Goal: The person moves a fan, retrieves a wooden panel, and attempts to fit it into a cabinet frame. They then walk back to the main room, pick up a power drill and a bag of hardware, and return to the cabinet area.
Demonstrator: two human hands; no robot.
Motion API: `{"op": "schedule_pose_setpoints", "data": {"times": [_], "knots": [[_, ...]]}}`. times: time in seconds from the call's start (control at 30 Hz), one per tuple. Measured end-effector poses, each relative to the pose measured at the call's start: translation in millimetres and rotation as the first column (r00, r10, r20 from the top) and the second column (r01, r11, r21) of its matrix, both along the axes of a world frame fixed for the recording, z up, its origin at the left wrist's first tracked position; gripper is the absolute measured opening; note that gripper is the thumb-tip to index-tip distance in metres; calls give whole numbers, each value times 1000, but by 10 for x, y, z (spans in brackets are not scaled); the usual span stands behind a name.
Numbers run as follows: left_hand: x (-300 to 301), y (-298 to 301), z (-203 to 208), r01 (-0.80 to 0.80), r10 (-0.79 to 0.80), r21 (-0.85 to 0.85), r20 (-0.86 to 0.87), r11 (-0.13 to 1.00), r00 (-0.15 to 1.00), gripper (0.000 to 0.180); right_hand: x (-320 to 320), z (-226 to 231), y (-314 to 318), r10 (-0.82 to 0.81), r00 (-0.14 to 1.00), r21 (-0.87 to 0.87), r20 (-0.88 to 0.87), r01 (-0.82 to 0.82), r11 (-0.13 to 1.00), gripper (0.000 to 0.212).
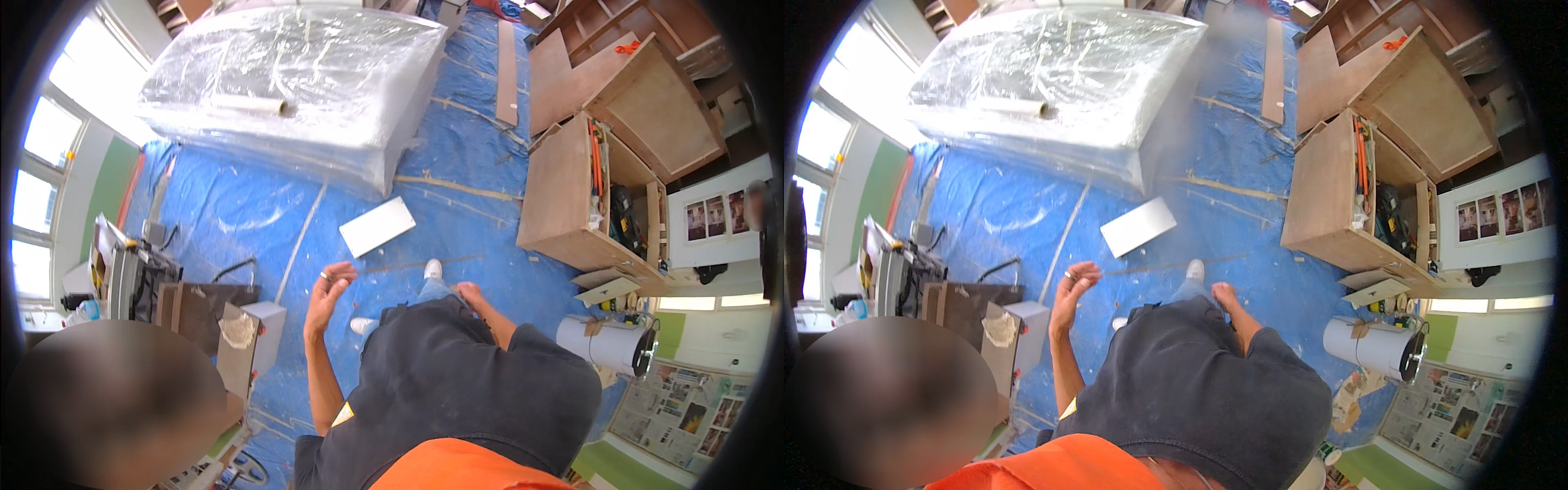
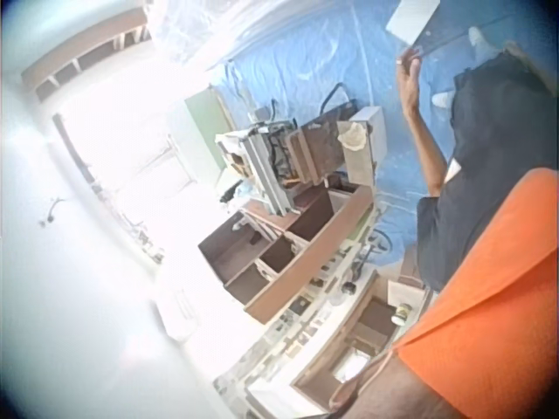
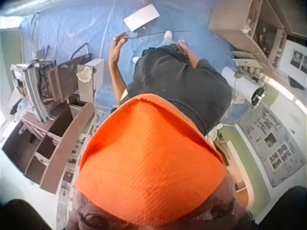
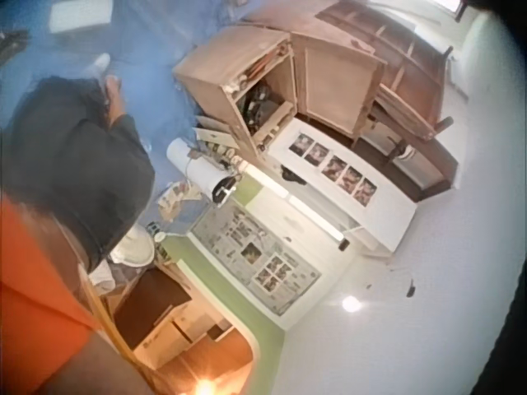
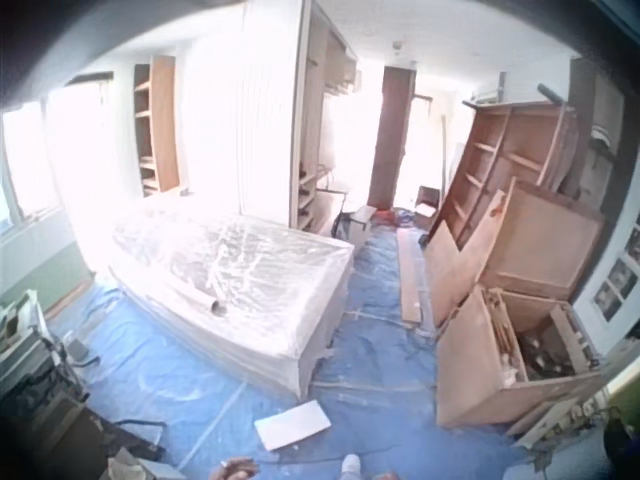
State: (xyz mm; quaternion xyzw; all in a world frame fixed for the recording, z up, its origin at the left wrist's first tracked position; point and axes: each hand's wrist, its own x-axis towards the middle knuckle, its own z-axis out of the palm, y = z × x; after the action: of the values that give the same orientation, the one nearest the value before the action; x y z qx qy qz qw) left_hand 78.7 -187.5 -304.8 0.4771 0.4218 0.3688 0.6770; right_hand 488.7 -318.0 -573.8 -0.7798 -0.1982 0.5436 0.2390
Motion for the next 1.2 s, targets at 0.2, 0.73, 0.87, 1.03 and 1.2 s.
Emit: {"op": "schedule_pose_setpoints", "data": {"times": [0.2,0.73,0.87,1.03,1.2], "knots": [[1534,525,-11,123,-124,-91,-5,988,992,41,1026,-359,476,-267,950,-29,-164,266,963,24],[4316,2151,215,688,-707,-162,-134,707,695,42,3196,-461,1341,-611,708,150,-353,688,710,28],[4908,2688,-44,771,-793,-192,-86,607,603,43,3193,-706,1367,-704,630,16,-327,749,663,29],[5844,3610,-343,846,-852,-99,-69,524,519,43,3528,-1275,1510,-711,636,-86,-301,724,684,30],[6673,4868,-239,799,-796,33,-74,600,601,41,4430,-1360,2070,-239,959,348,151,175,921,31]]}}
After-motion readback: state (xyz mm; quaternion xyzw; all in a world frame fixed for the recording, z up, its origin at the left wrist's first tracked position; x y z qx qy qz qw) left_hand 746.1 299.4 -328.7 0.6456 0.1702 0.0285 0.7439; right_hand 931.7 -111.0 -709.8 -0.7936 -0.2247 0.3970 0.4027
